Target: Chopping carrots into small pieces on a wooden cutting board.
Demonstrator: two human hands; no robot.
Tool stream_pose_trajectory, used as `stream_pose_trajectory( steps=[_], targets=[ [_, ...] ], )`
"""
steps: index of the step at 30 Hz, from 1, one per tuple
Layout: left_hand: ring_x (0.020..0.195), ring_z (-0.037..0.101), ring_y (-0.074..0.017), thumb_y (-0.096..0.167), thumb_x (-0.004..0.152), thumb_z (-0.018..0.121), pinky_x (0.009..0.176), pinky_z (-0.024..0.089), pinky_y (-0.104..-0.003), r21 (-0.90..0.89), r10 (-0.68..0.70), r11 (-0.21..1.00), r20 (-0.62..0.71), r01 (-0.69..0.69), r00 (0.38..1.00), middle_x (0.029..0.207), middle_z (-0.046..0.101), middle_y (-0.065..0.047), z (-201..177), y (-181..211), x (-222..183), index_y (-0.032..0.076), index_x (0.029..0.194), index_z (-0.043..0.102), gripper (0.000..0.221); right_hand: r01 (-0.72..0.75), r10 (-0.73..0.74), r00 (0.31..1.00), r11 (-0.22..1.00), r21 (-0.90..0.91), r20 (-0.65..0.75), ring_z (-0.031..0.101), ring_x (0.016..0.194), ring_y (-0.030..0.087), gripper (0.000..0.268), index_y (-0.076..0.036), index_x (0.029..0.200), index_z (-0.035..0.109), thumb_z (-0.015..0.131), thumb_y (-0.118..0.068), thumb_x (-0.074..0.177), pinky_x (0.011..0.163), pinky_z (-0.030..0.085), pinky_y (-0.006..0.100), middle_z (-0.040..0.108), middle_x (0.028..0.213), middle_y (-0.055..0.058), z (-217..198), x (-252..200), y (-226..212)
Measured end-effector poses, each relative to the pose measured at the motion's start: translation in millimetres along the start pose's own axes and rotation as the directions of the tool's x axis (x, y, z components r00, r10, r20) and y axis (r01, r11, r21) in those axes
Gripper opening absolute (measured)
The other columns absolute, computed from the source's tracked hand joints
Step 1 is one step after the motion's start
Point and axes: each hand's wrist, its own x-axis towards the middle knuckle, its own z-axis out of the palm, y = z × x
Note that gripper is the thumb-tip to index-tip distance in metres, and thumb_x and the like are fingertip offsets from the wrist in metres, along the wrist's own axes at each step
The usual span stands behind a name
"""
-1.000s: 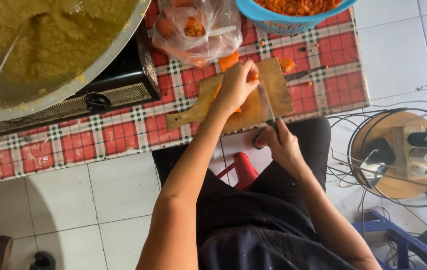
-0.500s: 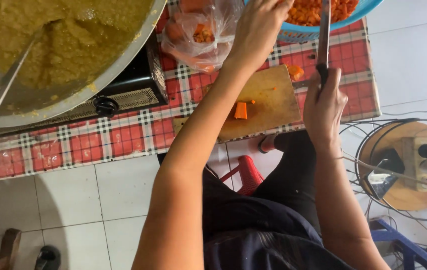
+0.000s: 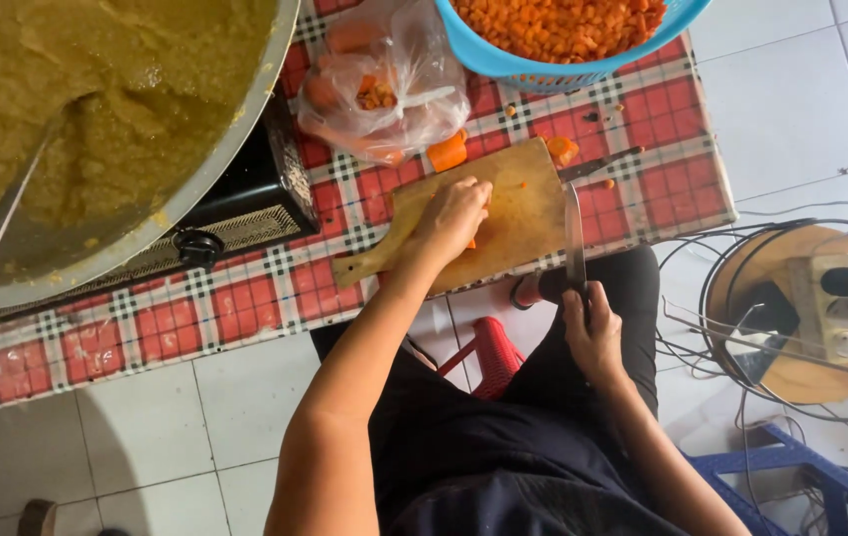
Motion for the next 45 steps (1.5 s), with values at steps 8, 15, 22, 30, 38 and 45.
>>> stream_pose_trajectory(
  steps=[8,15,22,30,38,45],
  targets=[
    [0.094,0.071,-0.0337,0.004,0.090,0.071,0.077,0.064,-0.047,-0.013,0.121,0.992,-0.080,-0.123,0.989,0.107,0.059,-0.008,18.6,23.9,50.8,0.007,0.097,0.063,0.011,-0.034,0.035,0.997,0.999,0.018,-0.064,0.066,0.053,0.030,0.014,-0.014,0.103,0.056,0.053,-0.026,0.108,0.053,0.053,0.043,0.066,0.063,0.010,5.5,1.6,31.0],
    [0.098,0.074,-0.0200,0.001,0.090,0.067,0.075,0.064,-0.030,0.283,0.185,0.948,-0.115,-0.147,0.976,0.107,0.059,0.000,24.1,41.7,49.8,0.014,0.102,0.060,0.019,-0.033,0.038,0.994,0.998,0.054,-0.104,0.068,0.053,0.031,0.014,-0.014,0.102,0.057,0.056,-0.027,0.106,0.051,0.053,0.043,0.068,0.062,0.012,9.9,3.2,35.7],
    [0.095,0.070,-0.0241,0.003,0.088,0.066,0.071,0.062,-0.034,0.184,0.191,0.967,-0.071,-0.175,0.979,0.104,0.056,-0.003,31.8,34.9,47.0,0.011,0.098,0.057,0.016,-0.112,0.117,0.990,0.991,0.071,-0.074,0.069,0.055,0.031,0.016,-0.014,0.101,0.057,0.056,-0.030,0.105,0.053,0.054,0.044,0.069,0.063,0.011,11.3,5.5,33.6],
    [0.098,0.068,-0.0237,-0.004,0.086,0.064,0.073,0.061,-0.032,0.244,0.254,0.941,-0.049,-0.235,0.966,0.100,0.056,-0.005,49.0,35.7,42.2,0.010,0.096,0.055,0.019,-0.164,0.170,0.983,0.982,0.089,-0.064,0.069,0.057,0.032,0.016,-0.016,0.103,0.058,0.056,-0.031,0.105,0.056,0.055,0.046,0.068,0.064,0.012,11.1,7.1,32.0],
    [0.083,0.061,-0.0304,-0.002,0.091,0.059,0.065,0.052,-0.037,0.039,0.427,0.885,-0.463,-0.463,0.777,0.086,0.052,-0.007,-24.6,95.1,45.4,0.009,0.093,0.053,0.012,-0.123,0.128,0.989,0.990,0.066,-0.079,0.069,0.056,0.031,0.017,-0.016,0.101,0.057,0.054,-0.032,0.106,0.056,0.055,0.043,0.067,0.063,0.010,9.4,5.6,35.5],
    [0.087,0.062,-0.0216,-0.016,0.087,0.063,0.081,0.062,-0.027,0.403,0.508,0.852,-0.485,-0.334,0.712,0.091,0.064,-0.012,-107.3,83.2,176.6,-0.003,0.096,0.069,0.016,-0.067,0.078,0.994,0.988,0.141,-0.075,0.057,0.052,0.022,0.011,-0.006,0.101,0.057,0.055,-0.017,0.102,0.051,0.046,0.035,0.063,0.064,0.008,6.0,9.6,20.4]
  ],
)
